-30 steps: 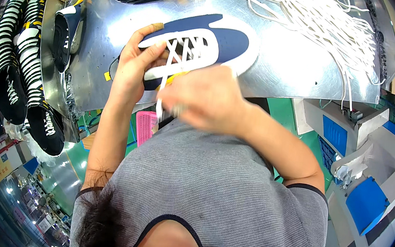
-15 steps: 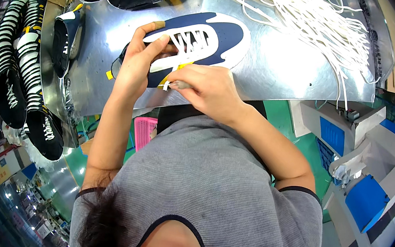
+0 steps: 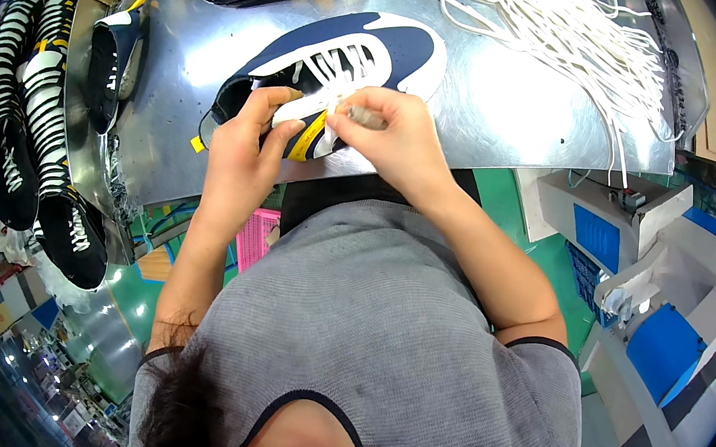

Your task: The person laces a blue and yellow shoe component on a metal work surface, threading white laces through the eyelets using a small tool to pull them through.

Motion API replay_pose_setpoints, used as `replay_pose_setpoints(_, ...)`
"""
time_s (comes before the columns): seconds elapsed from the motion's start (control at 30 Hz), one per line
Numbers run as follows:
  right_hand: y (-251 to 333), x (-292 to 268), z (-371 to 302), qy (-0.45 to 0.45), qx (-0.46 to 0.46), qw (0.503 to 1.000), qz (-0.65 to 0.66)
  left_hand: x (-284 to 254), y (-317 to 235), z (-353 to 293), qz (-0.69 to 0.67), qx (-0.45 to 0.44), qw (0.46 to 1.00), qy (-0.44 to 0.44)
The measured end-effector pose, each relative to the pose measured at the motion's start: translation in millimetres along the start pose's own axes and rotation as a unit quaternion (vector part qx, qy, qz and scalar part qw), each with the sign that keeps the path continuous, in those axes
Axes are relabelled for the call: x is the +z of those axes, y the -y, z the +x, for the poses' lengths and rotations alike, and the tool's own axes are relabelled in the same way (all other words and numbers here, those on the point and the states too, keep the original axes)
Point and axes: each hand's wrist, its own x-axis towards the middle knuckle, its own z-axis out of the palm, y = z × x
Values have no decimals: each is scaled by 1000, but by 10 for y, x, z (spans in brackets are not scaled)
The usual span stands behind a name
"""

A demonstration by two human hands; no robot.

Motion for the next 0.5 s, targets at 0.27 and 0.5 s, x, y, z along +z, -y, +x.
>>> replay_pose_setpoints(0.27, 39, 65, 273, -16, -105, 994, -2, -9, -74, 122, -14, -22, 1000, 15)
replay_pose_setpoints(0.5, 153, -33, 110, -1, -64, 997, -45, 127, -41, 158, 47, -65, 997, -20)
